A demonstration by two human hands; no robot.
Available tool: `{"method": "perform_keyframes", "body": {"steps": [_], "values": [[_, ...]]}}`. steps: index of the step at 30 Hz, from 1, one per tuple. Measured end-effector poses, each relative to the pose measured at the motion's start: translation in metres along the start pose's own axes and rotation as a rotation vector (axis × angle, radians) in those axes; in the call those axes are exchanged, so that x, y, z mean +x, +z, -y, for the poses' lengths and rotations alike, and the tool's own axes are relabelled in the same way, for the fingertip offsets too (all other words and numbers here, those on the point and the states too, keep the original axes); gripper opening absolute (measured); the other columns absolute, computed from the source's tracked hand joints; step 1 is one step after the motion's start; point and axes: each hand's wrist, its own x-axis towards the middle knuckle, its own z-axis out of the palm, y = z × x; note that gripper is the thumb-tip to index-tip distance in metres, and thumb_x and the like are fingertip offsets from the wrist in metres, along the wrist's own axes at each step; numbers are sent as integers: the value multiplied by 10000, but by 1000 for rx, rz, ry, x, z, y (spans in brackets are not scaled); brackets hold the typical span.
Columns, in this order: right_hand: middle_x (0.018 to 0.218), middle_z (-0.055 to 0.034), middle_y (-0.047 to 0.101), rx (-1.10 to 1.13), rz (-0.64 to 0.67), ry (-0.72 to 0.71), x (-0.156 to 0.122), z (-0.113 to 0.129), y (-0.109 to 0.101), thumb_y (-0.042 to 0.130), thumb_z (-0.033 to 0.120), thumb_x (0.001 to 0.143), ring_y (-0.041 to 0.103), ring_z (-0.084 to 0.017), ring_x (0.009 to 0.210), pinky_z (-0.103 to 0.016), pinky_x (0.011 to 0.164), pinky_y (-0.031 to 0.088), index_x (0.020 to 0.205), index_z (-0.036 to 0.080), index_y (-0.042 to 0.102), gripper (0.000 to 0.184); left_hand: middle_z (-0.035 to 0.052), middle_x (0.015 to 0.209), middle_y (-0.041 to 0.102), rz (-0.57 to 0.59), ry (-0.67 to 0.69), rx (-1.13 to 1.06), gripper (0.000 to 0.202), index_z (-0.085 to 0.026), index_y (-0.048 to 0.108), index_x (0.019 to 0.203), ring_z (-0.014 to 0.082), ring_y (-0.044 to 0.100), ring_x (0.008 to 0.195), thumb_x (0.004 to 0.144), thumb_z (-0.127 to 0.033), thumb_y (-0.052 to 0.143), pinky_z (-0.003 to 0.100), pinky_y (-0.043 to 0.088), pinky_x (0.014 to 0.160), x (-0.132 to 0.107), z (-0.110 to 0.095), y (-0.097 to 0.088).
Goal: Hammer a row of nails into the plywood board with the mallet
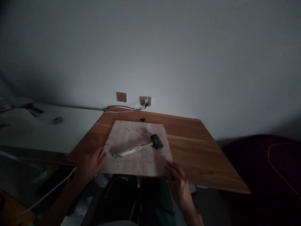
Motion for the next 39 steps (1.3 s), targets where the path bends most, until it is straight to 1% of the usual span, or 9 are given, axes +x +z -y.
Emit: {"method": "perform_keyframes", "body": {"steps": [6, 11, 15, 18, 21, 24, 28, 33, 39], "values": [[1213, -129, 794, -83, -50, 182, -25, -12, -41, 523, 582, 1061, 799, -286, 1033, -388, 878, 683, 1069, 249, 813, 442, 80, 948, 831, 55, 156, -56, 385, -208, 712, 1288, 272, 803, 847, 1029, -386, 492, 339, 597, 777, -24, -26, 7], [1085, -123, 810, -173, -56, 204, -17, -24, -60, 548, 549, 1031, 774, -327, 1062, -470, 941, 650, 1002, 240, 802, 401, 100, 1074, 788, -33, 222, -149, 312, -209, 700, 1194, 274, 769, 972, 1031, -370, 488, 390, 600, 894, -7, -34, 26], [1222, -134, 745, -123, -9, 247, 17, -22, -54, 539, 473, 1040, 770, -286, 1016, -440, 855, 664, 1269, 238, 707, 369, 140, 1286, 684, -126, 383, -266, 293, -199, 643, 1253, 292, 686, 1200, 1031, -351, 525, 464, 552, 1063, 36, -53, 48], [1458, -145, 619, -138, 10, 73, 48, -6, -36, 624, 424, 1013, 652, -325, 1303, -526, 1068, 582, 1491, 273, 565, 504, 123, 1309, 653, -77, 544, -299, 283, -218, 628, 1282, 283, 650, 1236, 1030, -332, 570, 457, 539, 1079, 84, -83, 56], [1487, -138, 597, -134, 92, -121, 77, 17, -17, 629, 347, 1035, 596, -323, 1370, -537, 1108, 547, 1484, 291, 574, 455, 123, 1246, 671, -26, 587, -276, 218, -196, 661, 1203, 291, 655, 1204, 1037, -316, 588, 458, 534, 1073, 134, -115, 63], [1395, -147, 653, -145, 81, -149, 104, 27, -6, 649, 389, 1037, 573, -363, 1383, -584, 1122, 508, 1350, 268, 676, 337, 120, 1228, 685, 30, 671, -240, 176, -190, 686, 1161, 285, 670, 1174, 1031, -286, 615, 436, 532, 1062, 171, -137, 75], [1223, -138, 724, 62, 104, 28, 154, -6, -2, 566, 472, 1053, 721, -290, 1105, -452, 966, 590, 1186, 236, 740, 322, 95, 1154, 713, -10, 779, -300, 121, -201, 711, 1088, 265, 677, 1147, 1021, -256, 627, 403, 520, 1053, 188, -144, 91], [797, -53, 737, 314, 362, 213, 217, -68, 3, 657, 701, 879, 671, -210, 703, -326, 658, 536, 1042, 202, 738, 531, 50, 976, 716, -85, 567, -336, 183, -210, 684, 970, 202, 701, 899, 1049, -298, 545, 311, 513, 823, 188, -128, 83], [653, 20, 638, 332, 587, 241, 218, -88, 15, 775, 625, 835, 571, -153, 608, -270, 584, 453, 937, 200, 725, 441, 24, 900, 677, 132, 623, -140, 314, -215, 623, 866, 208, 671, 824, 982, -506, 649, 318, 472, 767, 181, -116, 64]]}}
